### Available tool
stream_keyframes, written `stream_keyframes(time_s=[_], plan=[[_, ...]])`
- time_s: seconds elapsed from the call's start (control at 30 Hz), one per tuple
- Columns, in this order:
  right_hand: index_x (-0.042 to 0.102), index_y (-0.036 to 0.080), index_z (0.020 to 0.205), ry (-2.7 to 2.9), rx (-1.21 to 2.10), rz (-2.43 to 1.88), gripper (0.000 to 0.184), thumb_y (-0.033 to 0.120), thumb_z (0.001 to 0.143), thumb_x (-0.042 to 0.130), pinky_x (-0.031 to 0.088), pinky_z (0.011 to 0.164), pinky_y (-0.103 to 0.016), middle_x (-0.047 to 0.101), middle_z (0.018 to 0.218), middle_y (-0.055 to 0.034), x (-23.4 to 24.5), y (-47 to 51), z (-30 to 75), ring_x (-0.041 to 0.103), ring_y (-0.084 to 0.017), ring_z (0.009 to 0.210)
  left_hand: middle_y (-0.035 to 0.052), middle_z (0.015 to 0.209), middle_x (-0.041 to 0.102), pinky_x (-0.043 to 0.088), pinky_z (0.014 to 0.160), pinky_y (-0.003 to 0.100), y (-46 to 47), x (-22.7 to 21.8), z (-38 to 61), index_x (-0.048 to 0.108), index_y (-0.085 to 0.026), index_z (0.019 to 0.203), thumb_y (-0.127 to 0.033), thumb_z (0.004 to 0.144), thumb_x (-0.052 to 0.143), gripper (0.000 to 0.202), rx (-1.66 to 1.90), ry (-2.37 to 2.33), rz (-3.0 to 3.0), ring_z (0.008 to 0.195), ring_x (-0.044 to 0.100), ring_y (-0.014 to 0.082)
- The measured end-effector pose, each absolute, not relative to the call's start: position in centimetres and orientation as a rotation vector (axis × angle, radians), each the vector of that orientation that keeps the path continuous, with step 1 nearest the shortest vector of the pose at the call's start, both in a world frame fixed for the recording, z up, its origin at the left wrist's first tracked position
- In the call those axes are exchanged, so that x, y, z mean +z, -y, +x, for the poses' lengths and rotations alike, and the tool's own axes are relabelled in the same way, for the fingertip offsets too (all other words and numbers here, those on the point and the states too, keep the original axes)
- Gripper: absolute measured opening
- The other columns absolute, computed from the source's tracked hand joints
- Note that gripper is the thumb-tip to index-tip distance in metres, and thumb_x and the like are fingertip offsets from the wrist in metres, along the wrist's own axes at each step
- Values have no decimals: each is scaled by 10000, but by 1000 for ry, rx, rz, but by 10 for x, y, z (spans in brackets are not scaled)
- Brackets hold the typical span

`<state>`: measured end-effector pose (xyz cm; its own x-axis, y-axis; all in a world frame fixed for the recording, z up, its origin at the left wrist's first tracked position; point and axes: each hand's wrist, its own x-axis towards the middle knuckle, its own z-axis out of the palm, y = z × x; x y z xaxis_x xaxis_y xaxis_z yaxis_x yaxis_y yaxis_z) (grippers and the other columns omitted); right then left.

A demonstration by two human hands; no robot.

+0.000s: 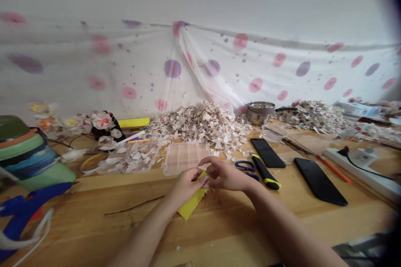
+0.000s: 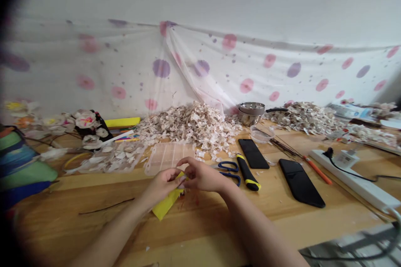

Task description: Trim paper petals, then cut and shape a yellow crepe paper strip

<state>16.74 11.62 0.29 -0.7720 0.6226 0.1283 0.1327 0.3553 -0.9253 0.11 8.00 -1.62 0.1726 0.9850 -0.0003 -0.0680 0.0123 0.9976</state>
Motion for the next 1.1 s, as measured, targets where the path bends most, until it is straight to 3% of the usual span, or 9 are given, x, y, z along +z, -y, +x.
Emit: stream_keyframes(time_s=[0.1,0.33,0.5,0.77,1.1], plan=[[468,168,1135,2016,1421,-692,486,275,722,701,380,529,-199,519,649,63,0,-122,167,489,-80,563,12,580,656,392,535,223,-81,-13,0,674,-159,626,-303,586,778,183,1171,-1056,1189,540,562,142],[612,172,879,1581,1418,-634,317,430,714,696,430,648,-269,574,724,7,0,-125,162,522,-109,645,-12,586,643,430,528,232,-76,-2,-1,651,-167,743,-402,602,756,294,1315,-1012,967,497,571,125],[693,204,873,1580,1356,-579,254,383,696,728,426,725,-281,601,885,-23,-1,-120,157,530,-135,778,-22,608,638,421,488,205,-71,1,3,645,-168,758,-383,608,766,288,1335,-907,879,475,563,98],[721,272,932,1455,1493,-494,237,352,709,734,424,737,-261,592,936,-11,-14,-120,153,537,-124,794,-19,607,650,410,479,185,-64,1,10,649,-169,744,-345,634,770,241,1272,-790,837,473,564,83],[746,235,808,1516,1442,-414,98,301,748,707,428,711,-245,563,830,-13,-11,-121,152,533,-121,770,-16,585,645,445,507,197,-63,-3,12,629,-153,728,-344,639,770,253,1270,-744,823,481,569,90]])
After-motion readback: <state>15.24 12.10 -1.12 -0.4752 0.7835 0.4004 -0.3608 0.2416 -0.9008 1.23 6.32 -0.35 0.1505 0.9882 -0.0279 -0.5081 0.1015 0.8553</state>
